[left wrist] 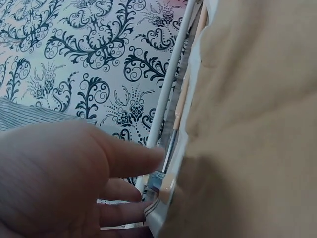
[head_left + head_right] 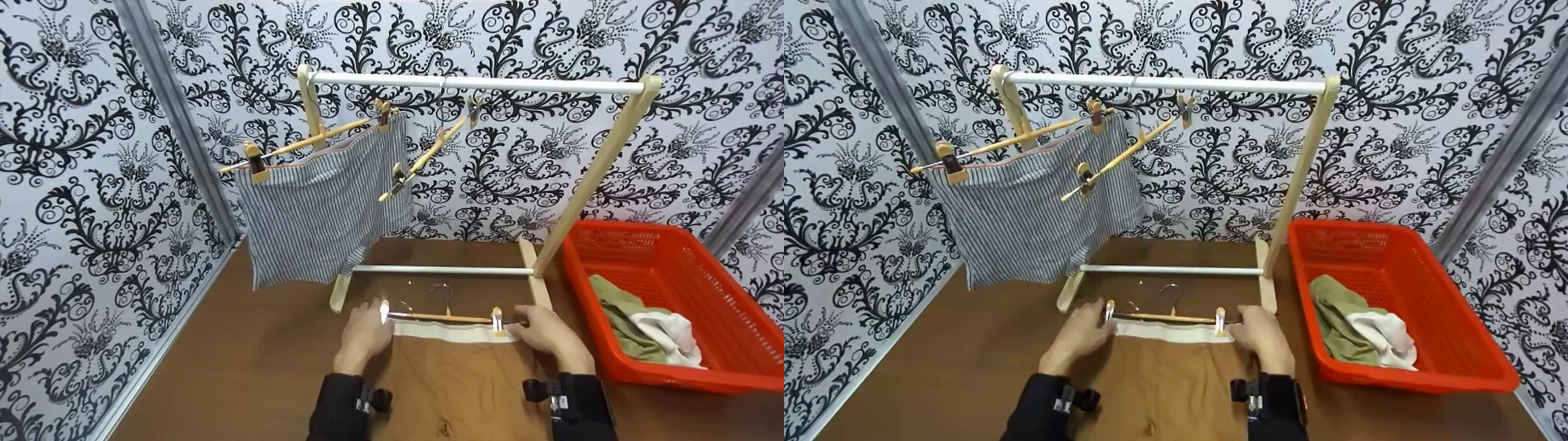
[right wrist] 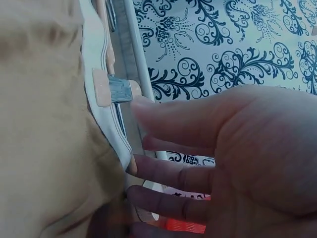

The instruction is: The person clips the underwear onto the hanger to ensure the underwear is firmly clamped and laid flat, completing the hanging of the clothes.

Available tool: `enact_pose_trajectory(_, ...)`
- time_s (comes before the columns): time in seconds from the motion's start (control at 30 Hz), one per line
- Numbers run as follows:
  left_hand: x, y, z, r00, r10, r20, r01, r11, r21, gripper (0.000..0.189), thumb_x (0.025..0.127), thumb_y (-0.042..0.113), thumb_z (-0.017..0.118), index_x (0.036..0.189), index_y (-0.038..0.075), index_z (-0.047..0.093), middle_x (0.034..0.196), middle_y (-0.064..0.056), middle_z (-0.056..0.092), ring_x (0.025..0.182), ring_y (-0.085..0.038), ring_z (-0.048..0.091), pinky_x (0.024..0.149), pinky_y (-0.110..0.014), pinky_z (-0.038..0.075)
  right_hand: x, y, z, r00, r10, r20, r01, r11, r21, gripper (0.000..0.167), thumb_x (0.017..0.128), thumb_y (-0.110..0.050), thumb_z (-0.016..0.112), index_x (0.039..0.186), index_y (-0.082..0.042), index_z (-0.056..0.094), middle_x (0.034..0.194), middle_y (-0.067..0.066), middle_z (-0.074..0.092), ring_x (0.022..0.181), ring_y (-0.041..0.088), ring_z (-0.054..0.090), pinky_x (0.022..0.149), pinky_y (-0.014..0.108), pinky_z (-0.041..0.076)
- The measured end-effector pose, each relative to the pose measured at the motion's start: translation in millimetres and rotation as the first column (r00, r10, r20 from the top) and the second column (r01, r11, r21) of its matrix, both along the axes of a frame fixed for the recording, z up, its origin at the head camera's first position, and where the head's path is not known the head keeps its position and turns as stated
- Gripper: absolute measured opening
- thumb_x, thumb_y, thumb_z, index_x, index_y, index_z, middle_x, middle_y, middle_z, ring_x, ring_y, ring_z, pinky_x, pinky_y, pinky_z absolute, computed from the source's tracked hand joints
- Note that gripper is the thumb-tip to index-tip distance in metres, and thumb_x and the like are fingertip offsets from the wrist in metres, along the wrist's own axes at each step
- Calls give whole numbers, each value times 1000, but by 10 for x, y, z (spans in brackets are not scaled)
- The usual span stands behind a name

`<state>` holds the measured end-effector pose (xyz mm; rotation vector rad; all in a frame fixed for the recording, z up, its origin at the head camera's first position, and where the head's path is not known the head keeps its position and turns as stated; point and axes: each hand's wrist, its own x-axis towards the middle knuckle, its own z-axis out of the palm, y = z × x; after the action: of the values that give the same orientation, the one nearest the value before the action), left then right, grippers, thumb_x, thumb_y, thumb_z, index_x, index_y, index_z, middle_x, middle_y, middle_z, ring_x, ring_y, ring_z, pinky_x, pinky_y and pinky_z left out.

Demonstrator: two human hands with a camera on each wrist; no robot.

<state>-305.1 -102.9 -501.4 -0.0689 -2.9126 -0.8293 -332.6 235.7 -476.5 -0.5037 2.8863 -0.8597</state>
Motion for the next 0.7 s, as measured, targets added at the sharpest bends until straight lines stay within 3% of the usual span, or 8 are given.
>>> enact_pose_trajectory(0.2, 19, -41, -18, 999, 7, -45, -7, 1000, -6, 39, 85, 9, 71, 119, -8, 65, 114, -26, 65, 113, -48, 56, 98, -56, 46, 11, 6, -36, 996, 64, 62, -62, 998, -33, 41, 85, -9, 77, 118, 10, 64, 86, 7, 62, 79, 23, 56, 71, 41, 49)
enact_pose_trajectory(0.37, 6, -57, -16, 998, -3, -63, 4, 1000, 14, 30, 82, 7, 72, 109, -5, 68, 103, -22, 66, 105, -45, 58, 93, -55, 48, 46, 68, 17, 979, 145, 142, -135, 988, -75, 35, 88, -11, 76, 115, 8, 66, 92, 8, 66, 84, 23, 59, 77, 42, 51)
enact_pose_trajectory(0.43, -2, -55, -9, 998, 10, -68, -8, 999, 39, 33, 82, 7, 72, 112, -5, 68, 105, -22, 64, 106, -44, 57, 93, -56, 48, 69, 88, 64, 968, 189, 162, -177, 980, -86, 29, 90, -13, 74, 111, 6, 68, 96, 8, 69, 87, 22, 60, 81, 42, 51)
enact_pose_trajectory(0.53, -5, -44, 26, 994, 38, -104, -29, 996, 85, 37, 85, 9, 73, 120, -4, 67, 112, -22, 63, 110, -43, 55, 94, -56, 48, 108, 105, 162, 950, 253, 183, -227, 962, -149, 20, 93, -15, 71, 100, 4, 69, 88, 6, 66, 81, 18, 57, 74, 33, 48)
enact_pose_trajectory(0.63, -2, -25, 85, 976, 63, -207, -37, 991, 128, 36, 89, 11, 73, 122, -2, 67, 115, -21, 62, 109, -41, 56, 93, -54, 49, 149, 118, 292, 943, 306, 131, -278, 940, -198, 15, 95, -18, 70, 94, -3, 67, 80, -1, 59, 75, 12, 52, 66, 26, 43)
enact_pose_trajectory(0.7, 1, -13, 139, 951, 75, -300, -27, 987, 161, 34, 90, 11, 73, 122, -1, 68, 113, -20, 62, 107, -40, 57, 91, -53, 49, 181, 128, 390, 944, 328, 48, -311, 926, -215, 13, 96, -20, 70, 94, -7, 67, 81, -3, 59, 75, 11, 53, 67, 26, 44)
